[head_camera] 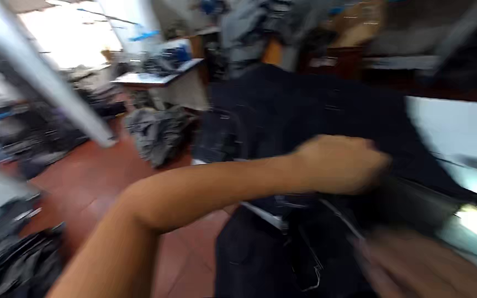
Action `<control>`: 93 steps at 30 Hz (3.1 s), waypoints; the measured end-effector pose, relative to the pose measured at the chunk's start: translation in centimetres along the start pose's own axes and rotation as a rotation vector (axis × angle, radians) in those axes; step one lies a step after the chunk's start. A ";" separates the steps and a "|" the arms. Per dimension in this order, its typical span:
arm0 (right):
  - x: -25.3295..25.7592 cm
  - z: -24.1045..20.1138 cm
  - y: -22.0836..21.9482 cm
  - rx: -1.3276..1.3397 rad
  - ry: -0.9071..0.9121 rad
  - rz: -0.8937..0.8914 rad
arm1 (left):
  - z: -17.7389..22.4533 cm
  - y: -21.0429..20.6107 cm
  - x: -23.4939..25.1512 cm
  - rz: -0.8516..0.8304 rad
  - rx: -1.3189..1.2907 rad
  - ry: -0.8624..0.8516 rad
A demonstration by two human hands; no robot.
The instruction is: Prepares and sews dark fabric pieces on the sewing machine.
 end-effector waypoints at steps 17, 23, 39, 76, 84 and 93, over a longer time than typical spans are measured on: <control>-12.6 8.1 0.9 -0.369 -0.463 0.023 | 2.7 -10.6 0.9 0.145 0.047 -0.387; -15.2 7.4 0.3 -0.484 -0.555 0.225 | 6.2 -9.8 0.6 0.361 -0.164 -0.705; -10.0 14.9 1.9 -0.228 -0.488 -0.227 | 5.3 -14.3 0.0 0.245 -0.328 -0.676; -15.1 8.3 -0.1 -0.398 -0.589 0.105 | 4.5 -15.1 4.4 0.123 -0.254 -0.421; -16.2 10.0 3.5 -0.369 -0.602 -0.037 | 7.2 -16.5 9.3 0.091 -0.097 -0.323; -15.3 11.9 3.4 -0.340 -0.581 -0.076 | 5.8 -16.0 14.6 0.025 -0.266 -0.480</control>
Point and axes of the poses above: each hand's wrist, its own x-axis towards the middle knuckle, its own y-axis out of the back of the hand, z = x × y, the point moved 9 cm from there along x, towards the middle knuckle, and after that the axes turned 3 degrees about -z, right-handed, at the moved point
